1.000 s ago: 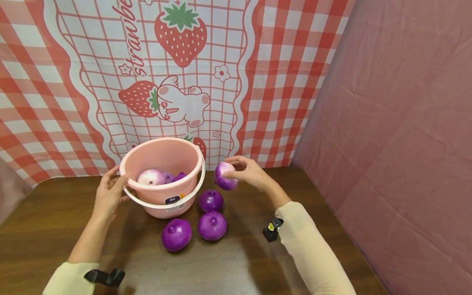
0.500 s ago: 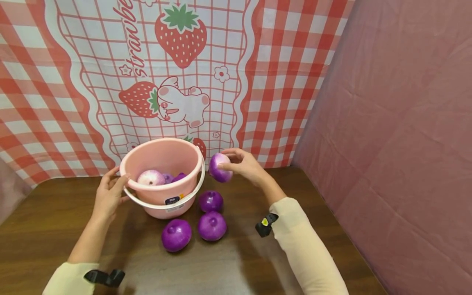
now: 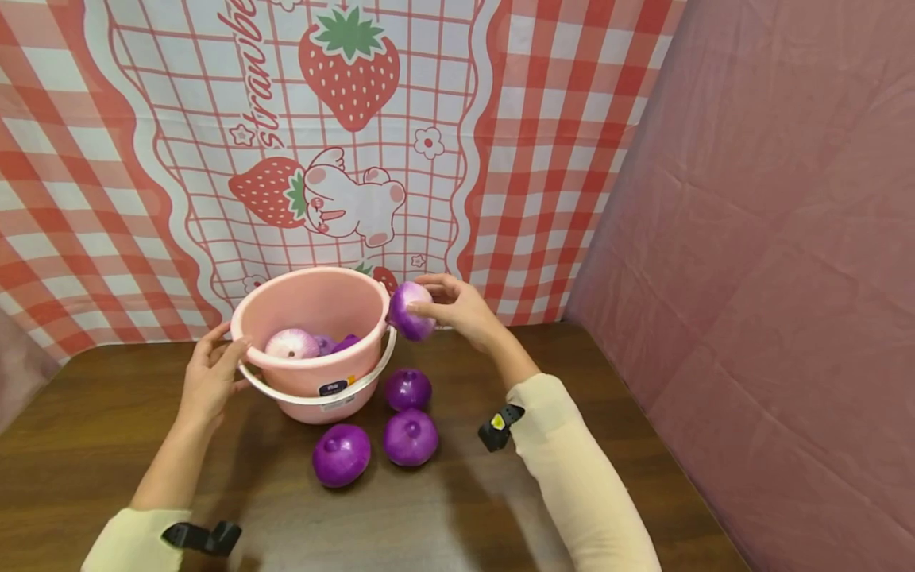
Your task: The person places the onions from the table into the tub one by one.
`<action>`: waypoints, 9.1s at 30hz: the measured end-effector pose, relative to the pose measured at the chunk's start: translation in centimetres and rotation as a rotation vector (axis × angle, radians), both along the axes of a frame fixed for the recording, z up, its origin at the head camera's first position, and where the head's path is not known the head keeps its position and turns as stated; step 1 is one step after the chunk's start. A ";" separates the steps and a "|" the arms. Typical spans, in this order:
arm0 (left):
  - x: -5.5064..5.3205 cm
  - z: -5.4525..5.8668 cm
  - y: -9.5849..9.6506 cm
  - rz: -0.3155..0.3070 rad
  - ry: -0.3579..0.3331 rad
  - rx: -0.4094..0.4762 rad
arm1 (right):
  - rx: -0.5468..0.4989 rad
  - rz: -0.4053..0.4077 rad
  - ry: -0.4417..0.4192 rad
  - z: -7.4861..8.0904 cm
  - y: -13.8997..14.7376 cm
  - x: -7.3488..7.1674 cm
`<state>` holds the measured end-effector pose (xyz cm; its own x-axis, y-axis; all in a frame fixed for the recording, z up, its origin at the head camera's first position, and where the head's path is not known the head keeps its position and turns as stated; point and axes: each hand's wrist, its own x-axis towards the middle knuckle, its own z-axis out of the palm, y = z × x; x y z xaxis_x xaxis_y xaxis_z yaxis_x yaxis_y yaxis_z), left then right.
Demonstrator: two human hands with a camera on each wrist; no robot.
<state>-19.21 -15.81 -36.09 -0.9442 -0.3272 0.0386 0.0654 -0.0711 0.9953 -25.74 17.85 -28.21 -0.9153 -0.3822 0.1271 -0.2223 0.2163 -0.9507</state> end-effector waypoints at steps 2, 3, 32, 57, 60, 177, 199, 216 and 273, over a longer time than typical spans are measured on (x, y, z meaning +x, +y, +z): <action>0.0 0.0 0.0 0.000 0.000 -0.002 | -0.014 -0.008 -0.007 0.1 -0.3 -0.1; 0.0 0.0 0.0 0.002 -0.001 -0.004 | -0.015 -0.013 -0.007 0.2 -0.5 -0.2; 0.1 0.2 0.2 0.008 -0.013 -0.014 | -0.191 -0.069 0.006 0.6 -4.9 -1.1; 0.3 0.2 0.1 0.003 -0.018 -0.018 | -0.227 -0.073 0.013 -0.2 -7.5 -1.3; 0.2 0.3 0.0 0.004 -0.016 -0.017 | -0.227 -0.069 0.035 -0.1 -7.8 -1.2; 0.1 0.3 0.0 0.007 -0.026 -0.010 | -0.199 -0.200 0.100 0.6 -8.4 -2.8; 0.2 0.2 0.1 -0.001 -0.005 0.004 | 0.032 -0.197 0.108 -1.8 -3.4 -1.9; 0.2 0.3 0.1 -0.006 0.005 -0.009 | 0.158 -0.164 0.071 -4.4 -0.7 -0.7; 0.1 0.2 0.1 -0.001 -0.005 -0.009 | 0.238 -0.118 0.056 -12.6 1.2 1.0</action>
<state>-19.11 -15.75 -35.93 -0.9449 -0.3255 0.0364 0.0598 -0.0624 0.9963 -24.76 19.01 -40.84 -0.9494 -0.2982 0.0981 -0.2331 0.4602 -0.8567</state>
